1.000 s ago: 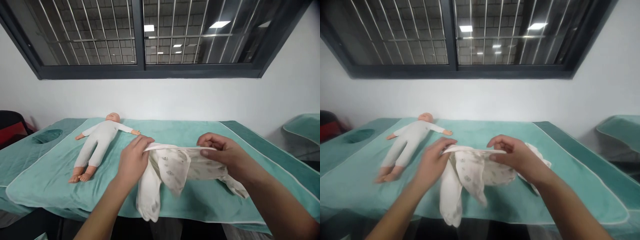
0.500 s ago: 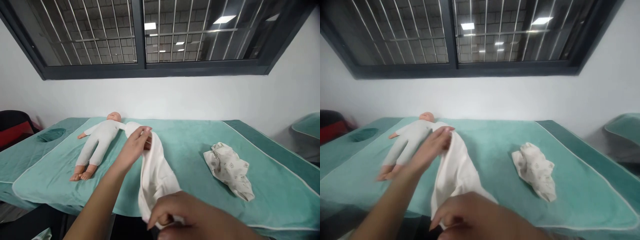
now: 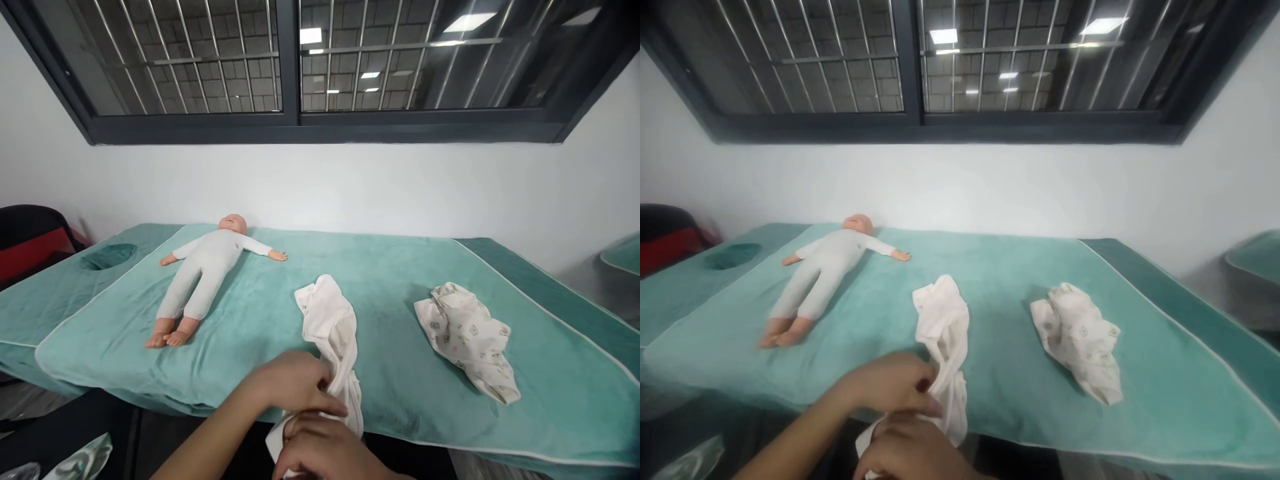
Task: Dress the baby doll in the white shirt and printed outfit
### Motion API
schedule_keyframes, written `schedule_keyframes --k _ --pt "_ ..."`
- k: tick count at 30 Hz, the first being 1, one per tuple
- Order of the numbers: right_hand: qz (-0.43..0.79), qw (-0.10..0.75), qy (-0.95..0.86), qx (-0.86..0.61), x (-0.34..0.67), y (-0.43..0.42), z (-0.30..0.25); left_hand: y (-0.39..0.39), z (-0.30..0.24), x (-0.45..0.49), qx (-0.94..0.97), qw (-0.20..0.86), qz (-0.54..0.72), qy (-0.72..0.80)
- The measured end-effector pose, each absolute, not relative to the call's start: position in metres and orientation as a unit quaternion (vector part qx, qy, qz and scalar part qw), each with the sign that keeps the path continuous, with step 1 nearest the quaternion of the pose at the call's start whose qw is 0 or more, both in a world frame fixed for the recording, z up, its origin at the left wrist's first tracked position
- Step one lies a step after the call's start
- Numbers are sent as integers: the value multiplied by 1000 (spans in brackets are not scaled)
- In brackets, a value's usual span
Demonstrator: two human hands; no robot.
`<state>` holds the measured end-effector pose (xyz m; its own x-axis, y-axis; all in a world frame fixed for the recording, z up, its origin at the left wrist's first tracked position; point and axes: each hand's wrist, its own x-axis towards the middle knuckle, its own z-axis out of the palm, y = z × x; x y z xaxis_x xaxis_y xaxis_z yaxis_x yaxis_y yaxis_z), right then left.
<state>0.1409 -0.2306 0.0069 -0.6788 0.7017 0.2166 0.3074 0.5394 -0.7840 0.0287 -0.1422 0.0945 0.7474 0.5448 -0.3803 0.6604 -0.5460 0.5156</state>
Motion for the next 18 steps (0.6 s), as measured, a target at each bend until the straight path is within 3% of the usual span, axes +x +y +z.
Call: schedule_keyframes --k 5,8,11,16,18 --pt "307 236 -896 -217 150 -227 19 -146 86 30 857 315 23 407" --pt "295 313 -829 -358 191 -212 75 -148 110 17 853 334 69 396" --pt "307 352 -791 -395 220 -183 127 -155 143 4 867 347 62 351" --pt "444 141 -843 -268 209 -148 155 -164 182 -7 885 360 31 293" --pt "492 118 -824 -255 201 -144 154 -165 189 -14 888 354 35 292"
